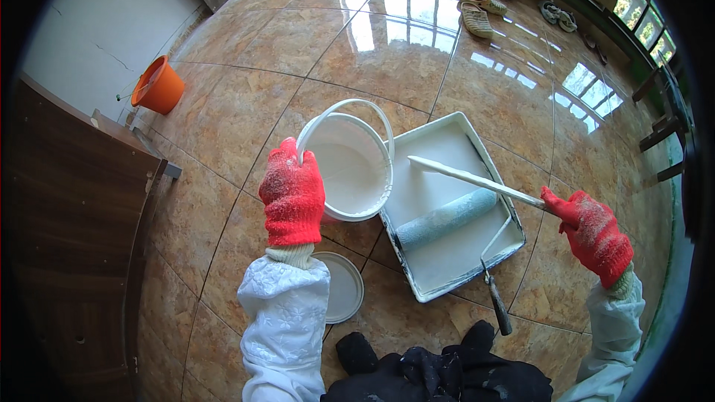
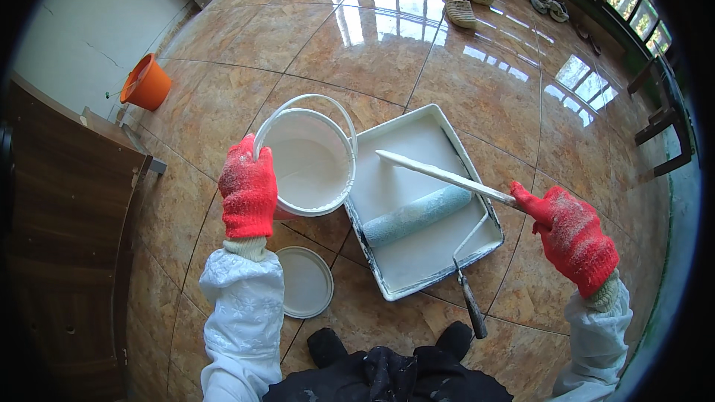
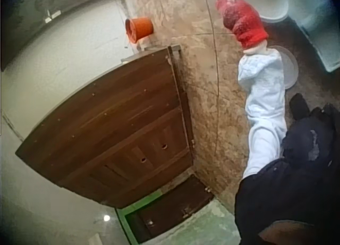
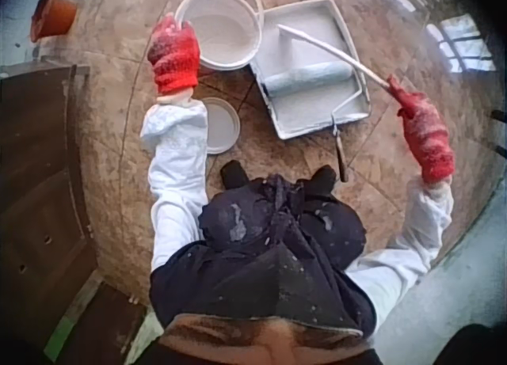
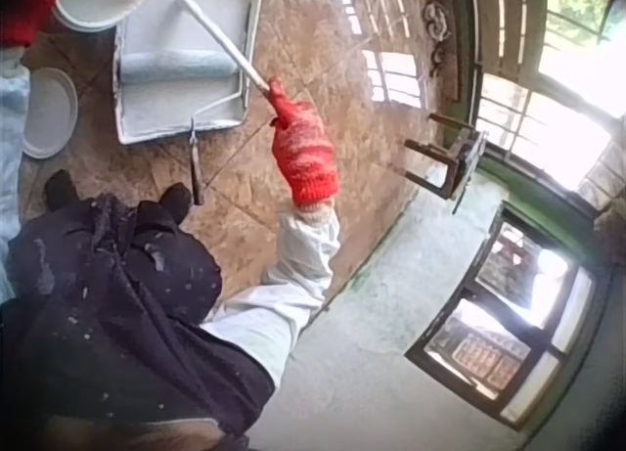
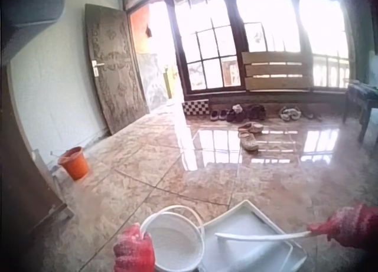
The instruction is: The person mixes white paint in a bucket using a wooden stick, pours it into a paint tray, and then coats a paint roller by rolling it back and forth in the tray.
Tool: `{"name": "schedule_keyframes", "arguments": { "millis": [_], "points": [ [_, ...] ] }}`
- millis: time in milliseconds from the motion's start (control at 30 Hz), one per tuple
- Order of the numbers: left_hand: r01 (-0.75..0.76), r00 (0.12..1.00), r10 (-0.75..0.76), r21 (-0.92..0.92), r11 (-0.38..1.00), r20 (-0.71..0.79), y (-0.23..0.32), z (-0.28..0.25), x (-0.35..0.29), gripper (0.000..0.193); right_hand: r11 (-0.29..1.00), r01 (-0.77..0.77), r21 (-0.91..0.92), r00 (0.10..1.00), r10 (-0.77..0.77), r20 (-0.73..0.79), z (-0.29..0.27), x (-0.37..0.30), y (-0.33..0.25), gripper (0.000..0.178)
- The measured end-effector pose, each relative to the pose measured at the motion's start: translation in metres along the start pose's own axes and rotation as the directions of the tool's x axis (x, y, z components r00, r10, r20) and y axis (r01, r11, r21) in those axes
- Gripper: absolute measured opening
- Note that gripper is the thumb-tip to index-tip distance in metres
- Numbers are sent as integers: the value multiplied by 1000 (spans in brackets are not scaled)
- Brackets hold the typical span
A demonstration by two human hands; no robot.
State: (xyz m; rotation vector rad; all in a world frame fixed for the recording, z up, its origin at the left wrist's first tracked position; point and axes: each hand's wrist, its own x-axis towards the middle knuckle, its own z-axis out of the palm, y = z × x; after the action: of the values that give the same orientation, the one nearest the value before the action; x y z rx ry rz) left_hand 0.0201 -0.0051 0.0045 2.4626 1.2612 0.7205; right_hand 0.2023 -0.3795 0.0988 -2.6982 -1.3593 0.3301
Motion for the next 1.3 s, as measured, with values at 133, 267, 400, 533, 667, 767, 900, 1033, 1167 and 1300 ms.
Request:
{"name": "schedule_keyframes", "arguments": {
  "millis": [133, 267, 400, 533, 667, 767, 900, 1033, 1167, 1300],
  "points": [
    [27, 1000, -27, -16, 1000, 6, -1, 2, -1, 41, 999, -29, 17, 997, 30, -75, 1, 0, -4, 61],
    [18, 1000, -19, -15, 1000, -23, -17, -1, 1, 41, 999, -9, 31, 994, 12, -108, 3, 0, -8, 60],
    [58, 995, -67, -130, 990, -72, -51, 2, 2, 38, 1000, 16, -16, 993, -18, -114, 5, 7, -13, 59],
    [176, 984, -177, -196, 965, 11, -84, -3, 2, 38, 997, 15, -79, 993, -24, -113, 12, 8, -15, 60],
    [334, 938, -340, -421, 843, 63, -112, -5, 0, 33, 994, 2, -107, 994, -13, -105, 27, 17, -17, 60],
    [393, 901, -426, -564, 726, 80, -142, -1, -5, 30, 992, -37, -118, 998, 30, -56, 41, 28, -22, 64],
    [414, 878, -474, -600, 684, 65, -162, 4, -16, 28, 998, 20, -51, 1000, -19, 18, 58, 37, -35, 58],
    [416, 839, -536, -740, 528, 90, -166, 11, -25, 26, 999, 23, 41, 996, -27, 87, 49, 36, -40, 57],
    [411, 798, -600, -781, 470, 59, -164, 10, -29, 29, 993, -88, -76, 989, 96, 115, 40, 39, -34, 57],
    [416, 764, -635, -838, 352, 113, -147, 10, -32, 34, 994, -108, -33, 990, 110, 82, 55, 46, -33, 58]
  ]
}}
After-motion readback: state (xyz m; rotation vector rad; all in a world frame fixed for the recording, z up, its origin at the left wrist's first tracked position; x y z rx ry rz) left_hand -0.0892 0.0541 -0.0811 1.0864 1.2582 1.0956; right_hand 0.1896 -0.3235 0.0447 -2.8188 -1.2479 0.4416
